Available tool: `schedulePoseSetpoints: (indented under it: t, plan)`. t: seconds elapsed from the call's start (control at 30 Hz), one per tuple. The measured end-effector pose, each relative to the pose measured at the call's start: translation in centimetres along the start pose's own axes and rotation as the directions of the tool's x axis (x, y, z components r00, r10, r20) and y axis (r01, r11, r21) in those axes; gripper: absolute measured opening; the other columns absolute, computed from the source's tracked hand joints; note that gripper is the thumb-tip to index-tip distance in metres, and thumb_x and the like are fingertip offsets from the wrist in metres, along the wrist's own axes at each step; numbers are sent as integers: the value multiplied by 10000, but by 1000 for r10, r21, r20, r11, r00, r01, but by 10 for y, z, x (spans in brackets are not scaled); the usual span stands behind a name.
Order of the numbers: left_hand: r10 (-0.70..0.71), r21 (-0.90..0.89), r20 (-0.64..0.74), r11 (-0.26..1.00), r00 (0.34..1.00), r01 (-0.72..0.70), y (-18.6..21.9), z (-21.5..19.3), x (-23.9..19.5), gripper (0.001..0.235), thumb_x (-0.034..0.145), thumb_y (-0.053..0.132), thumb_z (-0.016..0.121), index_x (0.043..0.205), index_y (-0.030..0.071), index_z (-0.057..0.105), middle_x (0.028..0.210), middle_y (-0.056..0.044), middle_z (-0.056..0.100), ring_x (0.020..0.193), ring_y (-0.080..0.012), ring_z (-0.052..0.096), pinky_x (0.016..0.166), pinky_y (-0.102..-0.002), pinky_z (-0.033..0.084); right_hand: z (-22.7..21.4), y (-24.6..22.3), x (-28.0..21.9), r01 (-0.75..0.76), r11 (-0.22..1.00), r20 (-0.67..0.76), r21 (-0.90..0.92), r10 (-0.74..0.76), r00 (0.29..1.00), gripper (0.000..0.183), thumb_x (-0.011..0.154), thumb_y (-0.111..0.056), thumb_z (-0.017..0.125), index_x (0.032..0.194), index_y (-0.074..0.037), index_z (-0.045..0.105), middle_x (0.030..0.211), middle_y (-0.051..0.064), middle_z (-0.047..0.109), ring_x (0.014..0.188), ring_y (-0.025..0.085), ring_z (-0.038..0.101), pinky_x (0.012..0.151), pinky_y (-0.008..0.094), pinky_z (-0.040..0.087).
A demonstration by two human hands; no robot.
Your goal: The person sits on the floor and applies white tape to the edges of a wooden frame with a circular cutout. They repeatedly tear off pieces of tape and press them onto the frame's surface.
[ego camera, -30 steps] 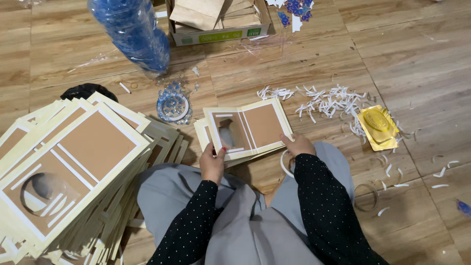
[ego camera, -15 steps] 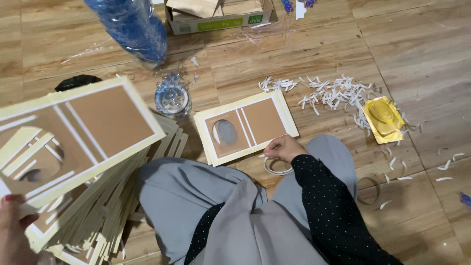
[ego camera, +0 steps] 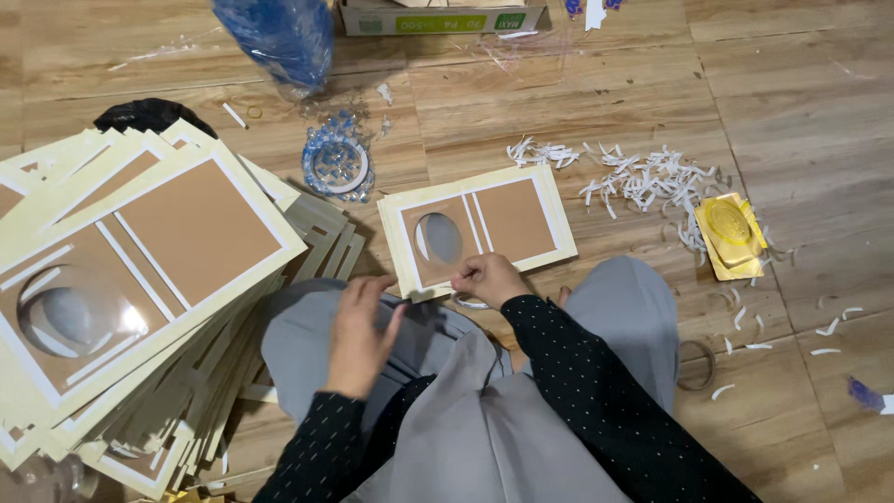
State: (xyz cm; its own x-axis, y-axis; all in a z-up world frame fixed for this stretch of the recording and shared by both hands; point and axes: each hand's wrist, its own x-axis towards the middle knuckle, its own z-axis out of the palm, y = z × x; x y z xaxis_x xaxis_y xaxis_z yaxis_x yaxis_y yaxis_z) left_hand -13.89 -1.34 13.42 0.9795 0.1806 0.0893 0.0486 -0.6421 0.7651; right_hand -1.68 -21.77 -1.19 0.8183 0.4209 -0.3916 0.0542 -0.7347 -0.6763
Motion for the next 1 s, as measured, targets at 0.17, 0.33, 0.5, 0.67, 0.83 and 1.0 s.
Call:
schedulePoseSetpoints:
  t: [0.17, 0.33, 0.5, 0.67, 0.83, 1.0]
  plan:
    - [-234, 241, 237, 954, 943, 176, -37, 61, 27, 500, 652, 95, 743, 1078, 85, 480, 1089, -114, 469, 1029, -338, 521, 822, -417, 495, 11, -18, 9, -115, 993, -2, -17, 115, 993, 154, 639, -307, 727, 772, -231, 702, 652, -37, 650, 676, 160, 639, 667, 287, 491]
    - [-383, 351, 300, 896, 874, 273, -74, 91, 40, 431, 669, 131, 729, 1003, 131, 457, 1049, -84, 506, 996, -290, 562, 820, -384, 491, 15, -23, 16, -151, 988, -17, -14, 151, 988, 150, 634, -280, 713, 766, -211, 705, 685, -10, 660, 723, 184, 646, 683, 302, 492]
    - [-403, 301, 337, 902, 851, 309, -81, 95, 42, 411, 664, 112, 728, 967, 143, 452, 1057, -105, 544, 997, -320, 574, 829, -412, 478, 9, -37, 10, -216, 976, -51, -6, 216, 975, 144, 655, -293, 675, 769, -211, 705, 656, -31, 653, 697, 170, 649, 672, 296, 492]
    - [-431, 295, 378, 895, 819, 335, -64, 79, 45, 377, 709, 78, 688, 997, 122, 449, 1066, -117, 534, 1039, -320, 552, 855, -396, 471, 7, -42, 7, -202, 979, -47, -21, 201, 978, 170, 656, -279, 654, 785, -181, 707, 670, 0, 656, 734, 208, 649, 715, 327, 492]
    - [-438, 288, 389, 893, 810, 345, -58, 74, 46, 375, 713, 93, 690, 998, 122, 448, 1086, -128, 530, 1046, -332, 547, 863, -406, 471, 10, -39, 11, -209, 978, -54, -19, 207, 977, 170, 634, -267, 662, 777, -188, 708, 661, -5, 654, 729, 202, 649, 713, 317, 493]
    - [-488, 206, 372, 873, 790, 443, -63, 78, 49, 363, 689, 193, 727, 948, 138, 478, 1026, -103, 551, 1042, -309, 553, 859, -393, 465, 7, -43, 11, -221, 975, -27, -29, 220, 975, 178, 648, -272, 648, 791, -186, 709, 683, 3, 658, 759, 222, 647, 725, 335, 494]
